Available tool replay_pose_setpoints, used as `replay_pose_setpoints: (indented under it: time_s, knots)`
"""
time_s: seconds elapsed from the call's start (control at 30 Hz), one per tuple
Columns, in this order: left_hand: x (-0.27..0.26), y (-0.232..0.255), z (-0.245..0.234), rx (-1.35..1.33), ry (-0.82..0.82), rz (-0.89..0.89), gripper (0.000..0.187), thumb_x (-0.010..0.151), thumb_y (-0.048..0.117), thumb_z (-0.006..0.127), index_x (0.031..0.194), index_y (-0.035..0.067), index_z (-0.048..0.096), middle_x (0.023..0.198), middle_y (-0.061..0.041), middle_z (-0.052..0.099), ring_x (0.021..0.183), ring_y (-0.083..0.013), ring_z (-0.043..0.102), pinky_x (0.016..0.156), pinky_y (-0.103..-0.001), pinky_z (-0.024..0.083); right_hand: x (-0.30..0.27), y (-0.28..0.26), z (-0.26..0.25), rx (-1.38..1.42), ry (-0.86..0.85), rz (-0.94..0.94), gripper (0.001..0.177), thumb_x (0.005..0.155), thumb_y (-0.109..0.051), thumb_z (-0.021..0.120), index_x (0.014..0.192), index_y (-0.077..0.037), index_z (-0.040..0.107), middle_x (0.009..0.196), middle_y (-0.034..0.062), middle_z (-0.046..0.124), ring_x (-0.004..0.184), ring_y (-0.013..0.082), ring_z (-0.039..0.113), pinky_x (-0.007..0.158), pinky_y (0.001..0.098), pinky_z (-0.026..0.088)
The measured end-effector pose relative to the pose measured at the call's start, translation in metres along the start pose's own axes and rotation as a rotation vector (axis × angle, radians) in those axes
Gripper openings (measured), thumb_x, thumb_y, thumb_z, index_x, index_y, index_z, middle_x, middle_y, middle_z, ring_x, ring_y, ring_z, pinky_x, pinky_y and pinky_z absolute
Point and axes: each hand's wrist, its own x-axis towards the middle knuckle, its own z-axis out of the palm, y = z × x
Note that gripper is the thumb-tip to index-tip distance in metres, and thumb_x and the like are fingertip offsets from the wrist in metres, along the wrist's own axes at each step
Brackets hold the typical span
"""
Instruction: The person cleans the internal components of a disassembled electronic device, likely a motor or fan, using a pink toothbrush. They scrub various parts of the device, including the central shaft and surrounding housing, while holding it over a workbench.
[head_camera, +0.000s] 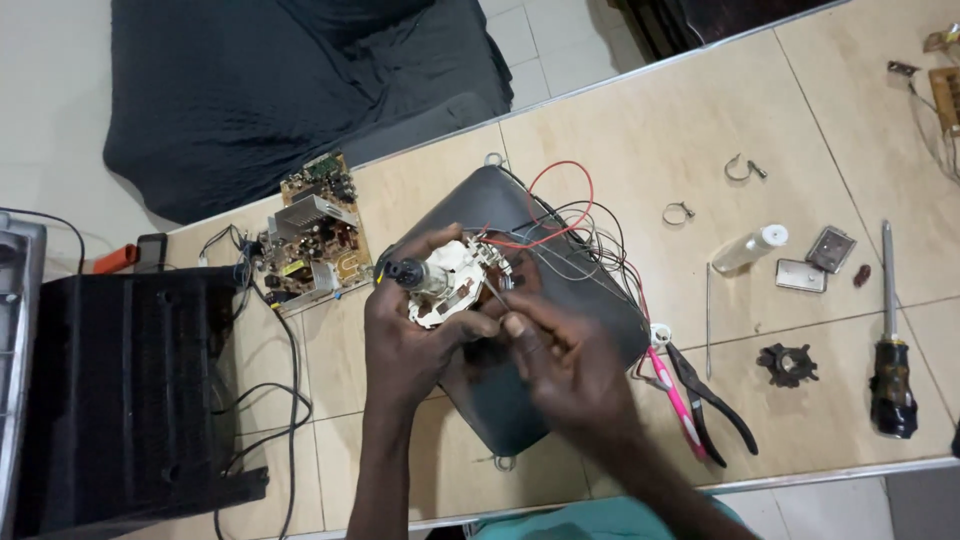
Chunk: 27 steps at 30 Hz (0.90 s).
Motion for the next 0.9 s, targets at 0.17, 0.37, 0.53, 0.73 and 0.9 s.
replay_pose_setpoints:
  time_s: [0.17, 0.37, 0.53, 0.73, 0.9]
  knots:
    - [-0.001, -0.001, 0.0, -0.009, -0.048, 0.043, 0.075, 0.067, 0.031, 0.089, 0.132, 0.007, 0.061, 0.137, -0.012, 0.067, 0.127, -0.0215, 0.065, 0.106, -0.033, 0.052, 0.026, -0.003, -0.045, -0.204, -0.187, -0.142, 0.03, 0.099, -0.023, 0.053, 0.111, -0.007, 0.076, 0.107, 0.0053, 0.079, 0.1, 0.0158, 0.073, 0.084, 0.0292, 0.053]
    - [0.002, -0.001, 0.0, 0.0, -0.087, 0.104, 0.064, 0.074, 0.034, 0.086, 0.129, 0.01, 0.062, 0.139, -0.015, 0.067, 0.133, -0.0255, 0.063, 0.11, -0.036, 0.05, 0.034, 0.0, -0.052, -0.197, -0.317, -0.119, 0.025, 0.102, -0.024, 0.051, 0.095, -0.012, 0.071, 0.086, -0.0011, 0.071, 0.077, 0.0102, 0.062, 0.07, 0.0263, 0.045]
    - [0.007, -0.012, 0.0, -0.053, -0.043, 0.149, 0.075, 0.064, 0.025, 0.096, 0.127, 0.002, 0.065, 0.122, -0.019, 0.073, 0.13, -0.0383, 0.063, 0.115, -0.05, 0.046, 0.035, -0.011, -0.046, -0.131, -0.293, -0.179, 0.027, 0.1, -0.009, 0.053, 0.108, -0.006, 0.079, 0.065, 0.0139, 0.071, 0.065, 0.0174, 0.06, 0.062, 0.0356, 0.054]
    - [-0.003, -0.003, 0.017, -0.043, 0.014, 0.005, 0.09, 0.05, 0.019, 0.097, 0.132, 0.008, 0.062, 0.137, -0.013, 0.067, 0.122, -0.0187, 0.067, 0.103, -0.029, 0.054, -0.012, -0.058, -0.043, -0.911, -0.145, 0.053, 0.041, 0.098, -0.037, 0.041, 0.124, -0.033, 0.072, 0.081, 0.0091, 0.08, 0.064, 0.0385, 0.072, 0.055, 0.0529, 0.049]
    - [-0.009, 0.0, 0.022, 0.02, 0.225, 0.072, 0.096, 0.046, 0.032, 0.095, 0.131, 0.008, 0.059, 0.128, -0.011, 0.066, 0.122, -0.0227, 0.065, 0.106, -0.031, 0.05, -0.022, -0.059, -0.054, -0.884, -0.029, -0.035, 0.027, 0.096, -0.03, 0.057, 0.109, -0.018, 0.077, 0.091, 0.0041, 0.084, 0.064, 0.0266, 0.079, 0.053, 0.0437, 0.055]
